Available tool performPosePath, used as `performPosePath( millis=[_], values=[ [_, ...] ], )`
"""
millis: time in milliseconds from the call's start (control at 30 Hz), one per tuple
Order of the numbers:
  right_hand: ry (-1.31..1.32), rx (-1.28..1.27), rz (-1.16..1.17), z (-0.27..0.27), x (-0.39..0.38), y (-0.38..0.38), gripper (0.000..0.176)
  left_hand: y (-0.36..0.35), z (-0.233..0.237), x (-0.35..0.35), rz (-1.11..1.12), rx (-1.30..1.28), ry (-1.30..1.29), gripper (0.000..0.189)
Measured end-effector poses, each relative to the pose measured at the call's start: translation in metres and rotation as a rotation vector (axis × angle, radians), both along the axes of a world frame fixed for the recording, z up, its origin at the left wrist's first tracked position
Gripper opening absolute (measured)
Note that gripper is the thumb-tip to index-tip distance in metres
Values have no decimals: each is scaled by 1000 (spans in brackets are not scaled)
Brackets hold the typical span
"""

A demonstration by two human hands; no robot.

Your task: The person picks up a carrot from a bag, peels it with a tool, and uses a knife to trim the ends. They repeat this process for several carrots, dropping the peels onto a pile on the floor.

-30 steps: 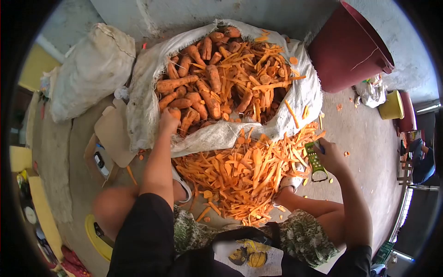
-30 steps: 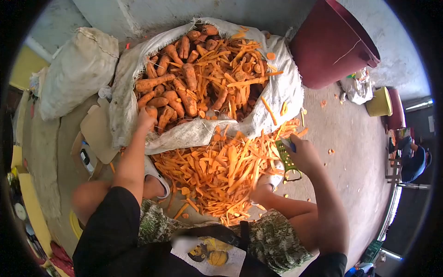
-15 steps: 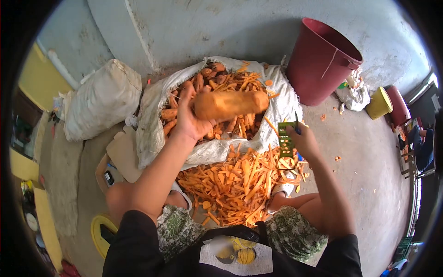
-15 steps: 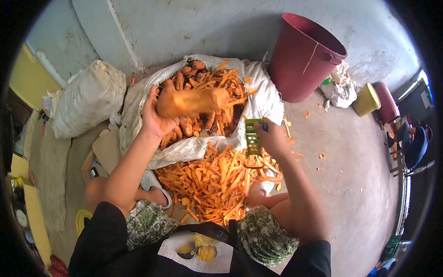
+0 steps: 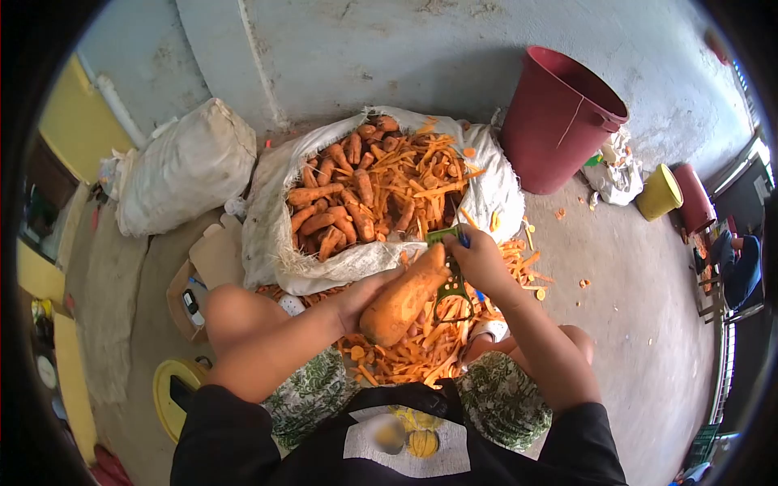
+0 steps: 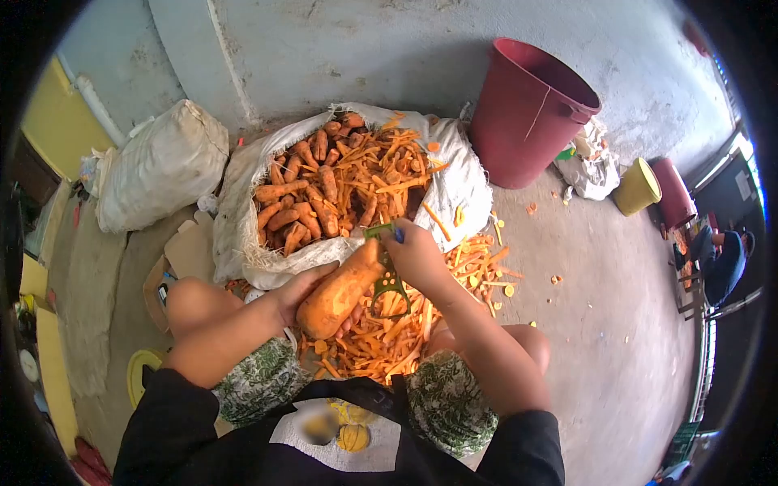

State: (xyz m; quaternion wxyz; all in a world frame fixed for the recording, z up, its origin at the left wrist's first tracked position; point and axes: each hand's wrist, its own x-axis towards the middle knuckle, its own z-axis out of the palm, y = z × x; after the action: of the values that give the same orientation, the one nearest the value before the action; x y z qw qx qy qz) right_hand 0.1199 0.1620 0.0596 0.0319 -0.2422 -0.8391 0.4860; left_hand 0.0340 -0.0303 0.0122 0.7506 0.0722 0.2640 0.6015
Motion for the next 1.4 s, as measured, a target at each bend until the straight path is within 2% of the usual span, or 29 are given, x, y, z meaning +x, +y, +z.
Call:
performPosePath(
  millis=[67,167,233,300,333,367,467,567,833,933,1400],
  values=[
    [32,315,-22,1,-3,5,17,0,1,1,-20,-29,57,60],
    [69,222,-184,15,-4,26,18,6,-10,-4,-6,86,-119,61],
    [49,296,-144,17,-1,28,17,8,-11,-6,11,117,-163,61],
    [-63,550,55,14,8,15,15,10,-16,-10,58,206,-172,61],
    [-105,528,123,13,11,7,15,10,-19,-14,60,206,-185,53],
    [-180,536,172,16,13,-1,16,11,-23,-16,56,208,-182,53],
    [-174,579,261,10,13,-8,16,15,-28,-20,43,280,-88,53],
    [-167,565,223,0,9,-11,15,17,-21,-12,95,133,-96,53],
    [-148,563,263,1,11,-18,16,21,-28,-9,99,156,-156,57],
    [-255,592,240,-4,10,-19,19,23,-27,-9,119,179,-128,57],
    [-146,599,177,-8,19,-20,17,29,-26,-3,113,172,-158,59]
  ],
)
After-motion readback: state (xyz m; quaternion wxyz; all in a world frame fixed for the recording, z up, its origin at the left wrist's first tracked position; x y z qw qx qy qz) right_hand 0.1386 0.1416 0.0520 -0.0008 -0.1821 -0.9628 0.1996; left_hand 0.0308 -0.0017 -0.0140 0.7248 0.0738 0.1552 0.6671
